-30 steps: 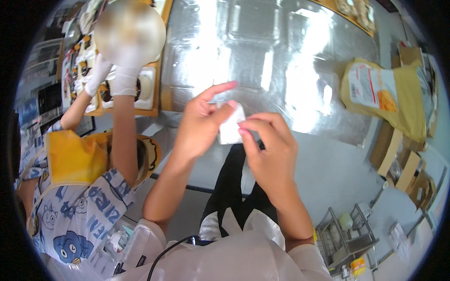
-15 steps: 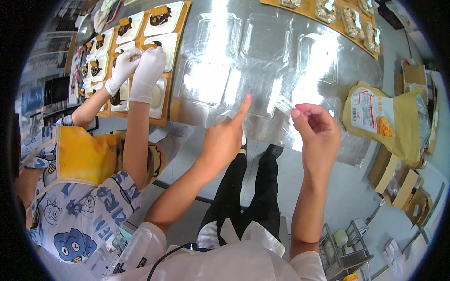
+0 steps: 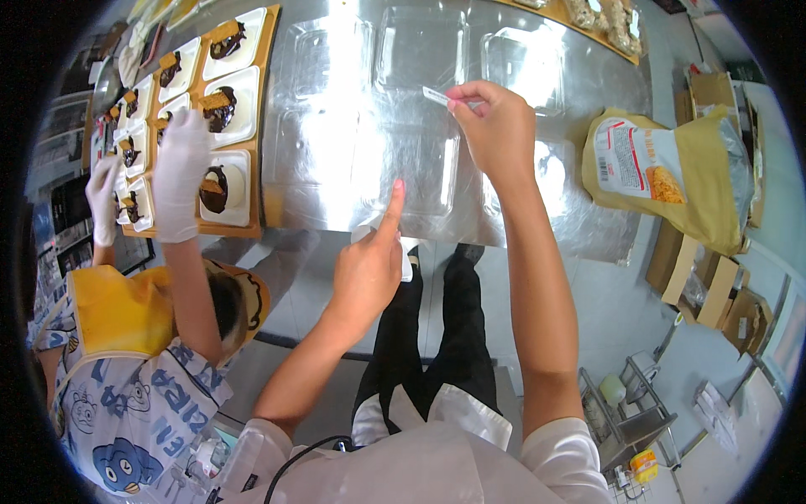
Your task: The person peels labels from a roll and applies them to clear plastic containers on a stainless steel counter. They handle the containers and labels by hand, moving between the counter and a nearby cardboard box to retrieve more containers.
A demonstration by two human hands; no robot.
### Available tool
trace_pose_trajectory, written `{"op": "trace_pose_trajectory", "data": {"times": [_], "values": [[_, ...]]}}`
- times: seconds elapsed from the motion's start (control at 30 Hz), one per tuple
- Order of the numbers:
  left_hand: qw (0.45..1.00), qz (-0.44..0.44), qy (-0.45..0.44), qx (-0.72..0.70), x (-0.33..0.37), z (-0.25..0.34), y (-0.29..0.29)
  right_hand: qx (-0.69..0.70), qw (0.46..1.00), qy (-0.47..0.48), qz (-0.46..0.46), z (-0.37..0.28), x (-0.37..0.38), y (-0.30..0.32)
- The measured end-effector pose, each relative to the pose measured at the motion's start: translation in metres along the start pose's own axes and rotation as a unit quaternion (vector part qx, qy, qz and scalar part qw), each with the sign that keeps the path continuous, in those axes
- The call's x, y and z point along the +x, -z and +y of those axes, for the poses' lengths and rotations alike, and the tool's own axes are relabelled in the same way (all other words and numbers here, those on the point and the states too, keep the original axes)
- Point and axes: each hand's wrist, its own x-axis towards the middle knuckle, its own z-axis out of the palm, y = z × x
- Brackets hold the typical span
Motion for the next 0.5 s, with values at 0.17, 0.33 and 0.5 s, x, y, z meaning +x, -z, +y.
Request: {"op": "trace_pose_trajectory", "data": {"times": [0.17, 0.33, 0.5], "values": [[1.0, 0.002, 0.006, -0.014, -0.005, 0.006, -0.013, 0.008, 1.0, 0.006, -0.021, 0.01, 0.001, 0.001], [1.0, 0.01, -0.007, -0.019, 0.0, -0.007, -0.006, 0.004, 1.0, 0.018, -0.021, 0.007, 0.016, -0.009], [0.999, -0.002, -0.001, -0.035, -0.001, -0.005, -0.003, -0.067, 0.998, 0.009, 0.007, 0.002, 0.016, -0.009]]}}
